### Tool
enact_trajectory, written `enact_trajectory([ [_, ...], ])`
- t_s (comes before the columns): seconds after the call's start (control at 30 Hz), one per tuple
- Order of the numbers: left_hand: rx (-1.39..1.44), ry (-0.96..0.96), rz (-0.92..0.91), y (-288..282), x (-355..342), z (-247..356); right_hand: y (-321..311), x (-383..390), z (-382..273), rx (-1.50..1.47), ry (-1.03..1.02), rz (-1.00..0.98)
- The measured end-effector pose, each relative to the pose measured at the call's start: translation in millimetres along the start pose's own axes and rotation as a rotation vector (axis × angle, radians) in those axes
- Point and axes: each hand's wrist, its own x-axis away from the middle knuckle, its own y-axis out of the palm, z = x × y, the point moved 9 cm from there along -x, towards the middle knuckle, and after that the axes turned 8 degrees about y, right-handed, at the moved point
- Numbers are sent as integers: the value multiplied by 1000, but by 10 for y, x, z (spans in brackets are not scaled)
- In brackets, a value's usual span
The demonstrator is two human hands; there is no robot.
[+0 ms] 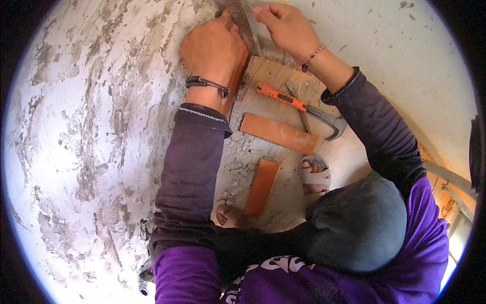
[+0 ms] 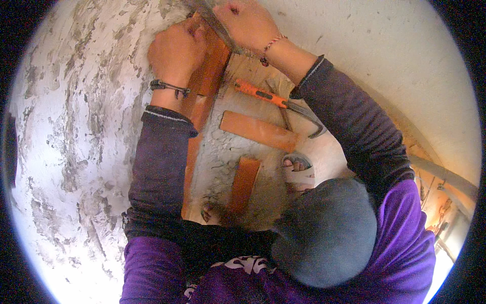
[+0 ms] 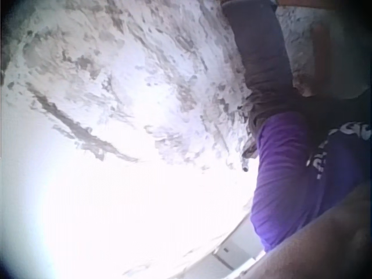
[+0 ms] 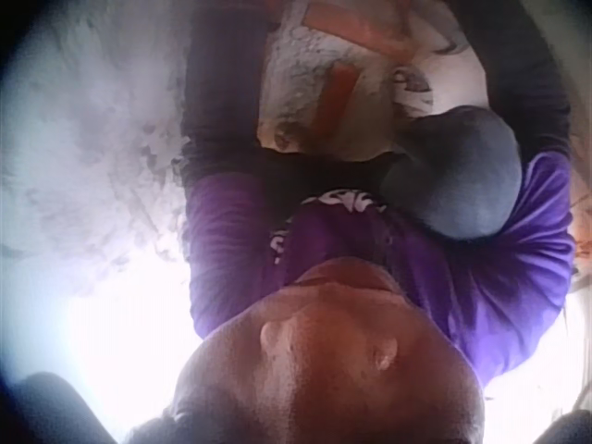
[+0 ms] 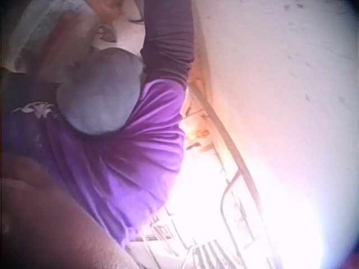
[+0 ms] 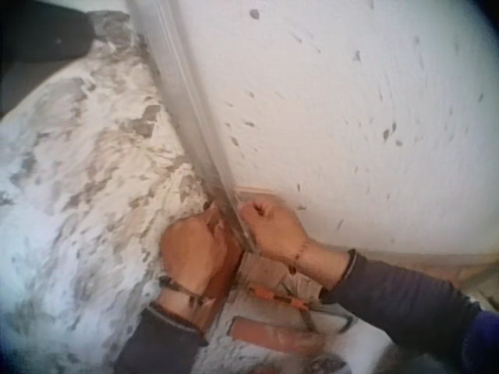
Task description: The person secures a plastic conduit to a wall using a string and a hammer. They wrap the string around the conduit and wall, then use the hammer to drive the string into place.
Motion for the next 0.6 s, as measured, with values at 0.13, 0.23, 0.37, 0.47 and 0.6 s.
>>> enact_trajectory([
  [0.13,62,-6,127,64,-34,-149,-7,-152,-206,-214,57,27],
  [0.23,95,4,174,76,-44,-168,17,-232,-170,-323,174,-25],
  [0.37,132,11,227,62,-26,-194,23,-338,-109,-544,149,-3],
  [0.47,189,45,265,-13,-18,-127,-119,-316,-307,-641,122,20],
  [0.6,179,11,215,-22,-63,-179,-142,-222,-445,-464,200,12],
])
